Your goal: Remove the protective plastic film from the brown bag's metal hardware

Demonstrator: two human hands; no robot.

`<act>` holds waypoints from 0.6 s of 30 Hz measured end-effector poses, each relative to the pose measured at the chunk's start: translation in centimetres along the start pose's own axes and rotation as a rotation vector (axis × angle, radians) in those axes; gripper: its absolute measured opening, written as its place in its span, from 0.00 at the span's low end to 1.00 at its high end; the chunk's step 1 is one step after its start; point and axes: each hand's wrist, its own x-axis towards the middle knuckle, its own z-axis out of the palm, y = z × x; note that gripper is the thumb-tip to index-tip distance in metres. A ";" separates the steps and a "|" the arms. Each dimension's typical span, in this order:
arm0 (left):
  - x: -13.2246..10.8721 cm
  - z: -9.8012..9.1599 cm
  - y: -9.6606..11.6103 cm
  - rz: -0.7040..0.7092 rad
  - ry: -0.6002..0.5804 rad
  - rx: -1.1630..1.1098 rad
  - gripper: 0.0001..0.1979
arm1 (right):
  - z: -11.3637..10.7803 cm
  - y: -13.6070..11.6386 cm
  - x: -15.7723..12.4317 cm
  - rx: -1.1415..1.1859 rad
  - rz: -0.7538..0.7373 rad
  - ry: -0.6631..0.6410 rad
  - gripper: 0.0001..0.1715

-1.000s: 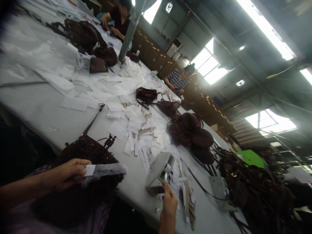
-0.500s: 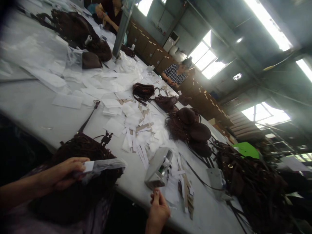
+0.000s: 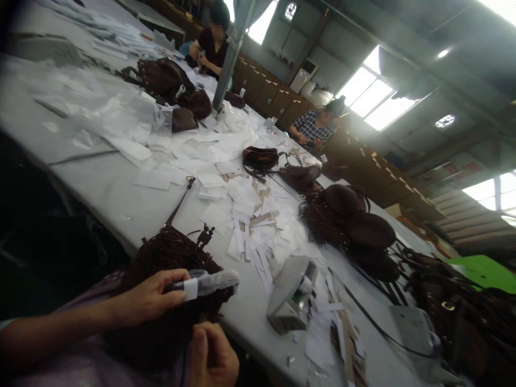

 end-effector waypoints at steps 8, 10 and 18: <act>-1.5 0.3 0.3 0.179 0.037 0.150 0.06 | 2.9 0.1 1.9 0.020 0.128 -0.231 0.27; -1.5 0.2 0.1 0.168 0.022 0.139 0.05 | 3.1 1.0 1.9 0.055 0.193 -0.246 0.29; -0.6 0.0 0.7 0.082 -0.078 -0.068 0.17 | 4.2 3.2 1.6 -0.030 0.069 -0.140 0.31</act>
